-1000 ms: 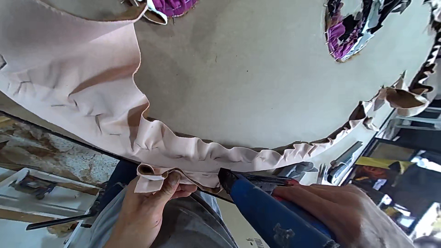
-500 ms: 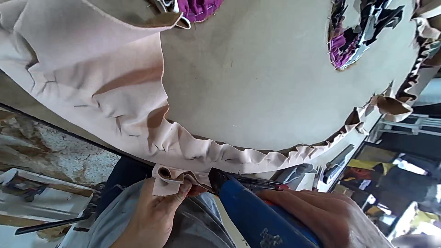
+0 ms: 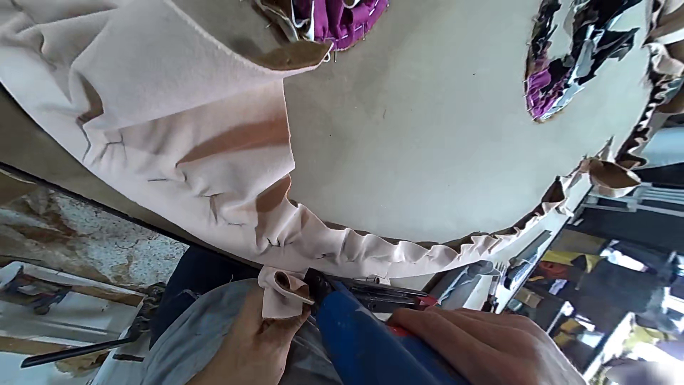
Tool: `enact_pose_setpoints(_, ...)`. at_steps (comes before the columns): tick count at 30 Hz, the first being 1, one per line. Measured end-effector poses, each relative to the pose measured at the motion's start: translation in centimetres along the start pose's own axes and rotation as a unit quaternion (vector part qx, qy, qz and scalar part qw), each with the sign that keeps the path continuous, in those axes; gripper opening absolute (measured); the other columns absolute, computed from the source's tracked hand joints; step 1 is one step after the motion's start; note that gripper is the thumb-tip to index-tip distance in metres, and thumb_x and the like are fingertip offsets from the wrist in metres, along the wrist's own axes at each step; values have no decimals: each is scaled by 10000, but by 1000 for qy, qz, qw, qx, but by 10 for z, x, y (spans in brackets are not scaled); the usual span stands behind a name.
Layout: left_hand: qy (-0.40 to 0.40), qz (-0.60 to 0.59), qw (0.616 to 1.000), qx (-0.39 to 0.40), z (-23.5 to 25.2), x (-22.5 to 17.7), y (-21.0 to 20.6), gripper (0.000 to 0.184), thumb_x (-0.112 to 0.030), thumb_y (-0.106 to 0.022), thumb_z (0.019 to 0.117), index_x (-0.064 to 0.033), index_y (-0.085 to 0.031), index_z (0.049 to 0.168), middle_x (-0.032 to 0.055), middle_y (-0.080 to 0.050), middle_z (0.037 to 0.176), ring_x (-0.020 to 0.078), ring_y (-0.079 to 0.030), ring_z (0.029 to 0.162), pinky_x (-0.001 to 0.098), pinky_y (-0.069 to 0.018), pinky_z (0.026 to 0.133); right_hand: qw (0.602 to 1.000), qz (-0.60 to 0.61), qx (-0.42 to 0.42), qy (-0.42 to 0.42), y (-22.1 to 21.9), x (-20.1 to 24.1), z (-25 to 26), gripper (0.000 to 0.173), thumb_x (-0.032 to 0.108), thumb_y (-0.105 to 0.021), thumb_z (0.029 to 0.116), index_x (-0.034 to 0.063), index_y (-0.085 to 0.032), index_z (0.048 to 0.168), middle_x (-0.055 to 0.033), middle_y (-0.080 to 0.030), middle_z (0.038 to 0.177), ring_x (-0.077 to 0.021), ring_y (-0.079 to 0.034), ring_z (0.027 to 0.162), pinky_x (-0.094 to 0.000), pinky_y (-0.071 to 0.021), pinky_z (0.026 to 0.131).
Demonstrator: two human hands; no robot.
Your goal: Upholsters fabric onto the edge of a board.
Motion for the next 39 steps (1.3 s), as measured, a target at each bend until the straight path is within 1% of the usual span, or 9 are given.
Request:
enact_pose_setpoints(5, 62, -61, 994, 69, -2, -18, 12, 300, -90, -568, 1011, -156, -615, 1300, -48, -703, 1213, 114, -676, 1119, 365, -565, 1006, 998, 51, -23, -39, 13, -10, -15, 320, 294, -659, 942, 23, -708, 1106, -160, -751, 880, -259, -723, 756, -437, -562, 627)
enact_pose_setpoints(8, -31, 204, 978, 8, -8, -59, 34, 447, -79, -601, 961, -11, -442, 1374, 66, -702, 1239, 182, -701, 1124, 401, -607, 972, 991, 110, -50, -62, 20, -16, -25, 342, 282, -693, 926, -10, -697, 1105, -198, -742, 886, -266, -721, 783, -424, -566, 680)
enact_pose_setpoints(10, -98, 413, 906, -10, -9, -80, 32, 587, -197, -650, 962, -17, -389, 1456, 100, -731, 1160, 154, -727, 1040, 368, -628, 897, 988, 125, -56, -69, 19, -15, -27, 344, 276, -707, 919, -11, -695, 1108, -202, -746, 900, -269, -728, 804, -422, -575, 701)
enact_pose_setpoints(13, -154, 526, 836, 33, -3, -79, 21, 487, -260, -619, 1001, -109, -540, 1457, 113, -730, 1020, 168, -710, 906, 357, -602, 769, 987, 132, -57, -70, 8, -13, -26, 386, 343, -688, 910, 26, -705, 1129, -180, -743, 897, -283, -719, 776, -465, -553, 652)
enact_pose_setpoints(15, -226, 495, 839, 25, 0, -70, 27, 266, -263, -561, 1048, -201, -669, 1283, 46, -737, 1027, 109, -709, 941, 276, -602, 800, 988, 125, -53, -66, 2, -10, -22, 408, 383, -663, 918, 43, -706, 1140, -166, -743, 895, -284, -715, 764, -474, -543, 631)
enact_pose_setpoints(18, -298, 409, 863, -6, -2, -59, 34, 194, -190, -587, 1036, -194, -724, 1173, 17, -744, 1028, 84, -715, 938, 244, -609, 813, 992, 108, -27, -62, -2, -2, -13, 401, 359, -627, 935, 31, -700, 1155, -172, -744, 897, -294, -718, 756, -471, -540, 616)
enact_pose_setpoints(24, -331, 318, 888, -25, -3, -52, 37, 124, -108, -664, 980, -140, -747, 1067, 56, -764, 1031, 129, -742, 931, 274, -637, 798, 993, 96, -12, -69, -6, 5, -4, 407, 366, -636, 938, 27, -703, 1153, -177, -745, 896, -296, -721, 761, -467, -542, 622)
enact_pose_setpoints(32, -323, 284, 902, 28, 2, -51, 41, 94, -88, -654, 981, -115, -736, 1019, 80, -748, 1042, 122, -725, 930, 259, -620, 795, 995, 66, 22, -78, -3, 15, 3, 361, 316, -658, 911, -2, -704, 1077, -195, -737, 862, -319, -722, 741, -487, -544, 601)
enact_pose_setpoints(39, -334, 270, 902, 43, 5, -50, 42, 67, -87, -645, 985, -109, -709, 988, 75, -747, 1050, 109, -722, 917, 251, -613, 788, 994, 59, -24, -87, -9, 27, 4, 409, 387, -643, 914, 13, -706, 1069, -176, -742, 860, -291, -719, 746, -459, -539, 617)
Point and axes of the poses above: each hand's wrist, its own z-axis towards the middle knuckle, its own y-axis out of the back of the hand, x = y × z, the point moved 8 cm from there along z, towards the middle knuckle
